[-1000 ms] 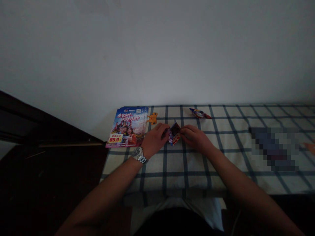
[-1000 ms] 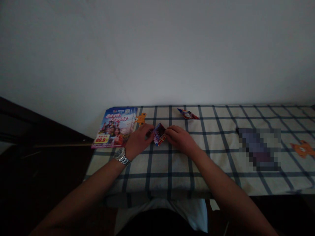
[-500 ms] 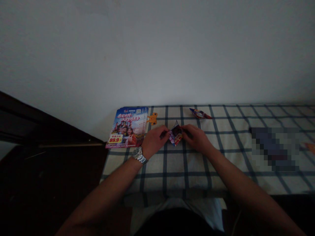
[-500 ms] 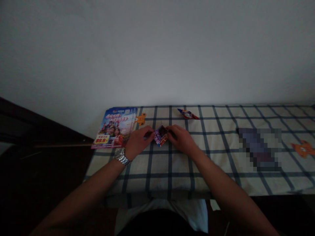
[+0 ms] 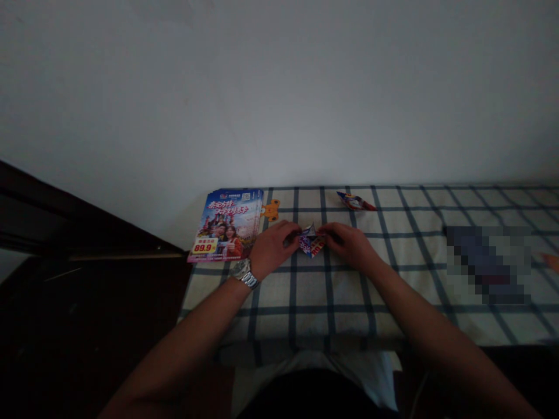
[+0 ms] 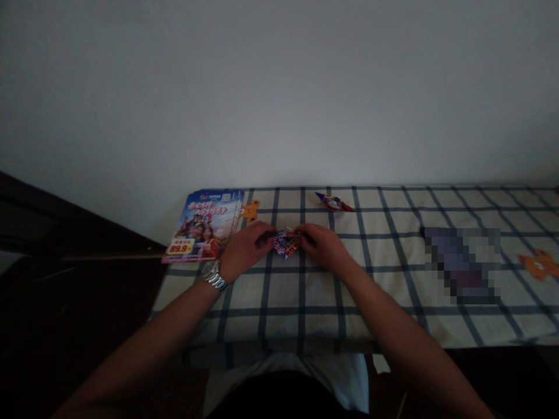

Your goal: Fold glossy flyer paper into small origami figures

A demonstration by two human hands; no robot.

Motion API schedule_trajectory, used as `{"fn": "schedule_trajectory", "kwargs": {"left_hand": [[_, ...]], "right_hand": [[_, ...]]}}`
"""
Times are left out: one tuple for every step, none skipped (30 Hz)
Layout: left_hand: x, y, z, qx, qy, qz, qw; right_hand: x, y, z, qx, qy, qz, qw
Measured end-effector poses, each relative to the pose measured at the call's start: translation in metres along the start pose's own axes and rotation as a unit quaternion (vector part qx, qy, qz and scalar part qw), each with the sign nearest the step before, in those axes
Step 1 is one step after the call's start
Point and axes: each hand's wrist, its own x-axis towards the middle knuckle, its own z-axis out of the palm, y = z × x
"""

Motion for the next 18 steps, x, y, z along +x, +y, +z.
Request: {"fn": "schedule_trajectory", "kwargs": {"left_hand": [[0.000,-0.001,0.000,-0.003,-0.008,0.011,1.000],[0.000,-0.003,-0.001,-0.005,-0.015,0.022,1.000],[0.000,-0.004,-0.001,-0.006,-0.021,0.031,0.999],[0.001,-0.005,-0.001,-0.007,-0.024,0.038,0.999],[0.001,-0.006,-0.002,-0.007,-0.027,0.045,0.999],[0.001,-0.007,-0.002,-0.007,-0.030,0.052,0.998],[0.001,-0.008,-0.002,-0.007,-0.033,0.057,0.998],[0.001,-0.008,-0.003,-0.005,-0.035,0.062,0.997],[0.001,-0.009,-0.003,-0.003,-0.037,0.069,0.997],[0.001,-0.009,-0.002,-0.002,-0.038,0.075,0.996],[0.001,-0.010,-0.002,0.000,-0.039,0.081,0.996],[0.001,-0.011,-0.002,0.000,-0.038,0.087,0.995],[0.001,-0.012,-0.001,0.001,-0.039,0.093,0.995],[0.001,-0.012,-0.001,0.003,-0.040,0.097,0.994],[0.001,-0.013,0.000,0.005,-0.041,0.100,0.994],[0.001,-0.014,0.000,0.008,-0.043,0.102,0.994],[0.001,-0.014,0.000,0.010,-0.045,0.104,0.994],[0.001,-0.014,0.000,0.012,-0.047,0.106,0.993]], "right_hand": [[0.000,0.001,0.000,0.002,-0.001,-0.003,1.000],[0.000,0.002,-0.001,0.004,-0.003,-0.007,1.000],[-0.001,0.002,-0.001,0.006,-0.008,-0.011,1.000],[-0.001,0.003,-0.002,0.006,-0.012,-0.014,1.000],[-0.001,0.003,-0.003,0.007,-0.018,-0.017,1.000],[-0.001,0.003,-0.003,0.008,-0.022,-0.019,1.000],[0.000,0.003,-0.004,0.009,-0.026,-0.022,0.999],[0.000,0.003,-0.005,0.012,-0.029,-0.024,0.999],[0.000,0.002,-0.006,0.015,-0.032,-0.027,0.999],[0.000,0.002,-0.006,0.019,-0.035,-0.029,0.999],[0.000,0.001,-0.007,0.022,-0.036,-0.029,0.999],[-0.001,0.001,-0.007,0.025,-0.035,-0.029,0.999],[-0.001,0.000,-0.007,0.028,-0.034,-0.029,0.999],[-0.001,0.000,-0.008,0.030,-0.034,-0.028,0.999],[-0.001,0.000,-0.008,0.031,-0.032,-0.029,0.999],[-0.001,-0.001,-0.008,0.031,-0.033,-0.030,0.999],[-0.001,-0.001,-0.008,0.030,-0.035,-0.032,0.998],[-0.001,-0.001,-0.009,0.028,-0.038,-0.033,0.998]]}}
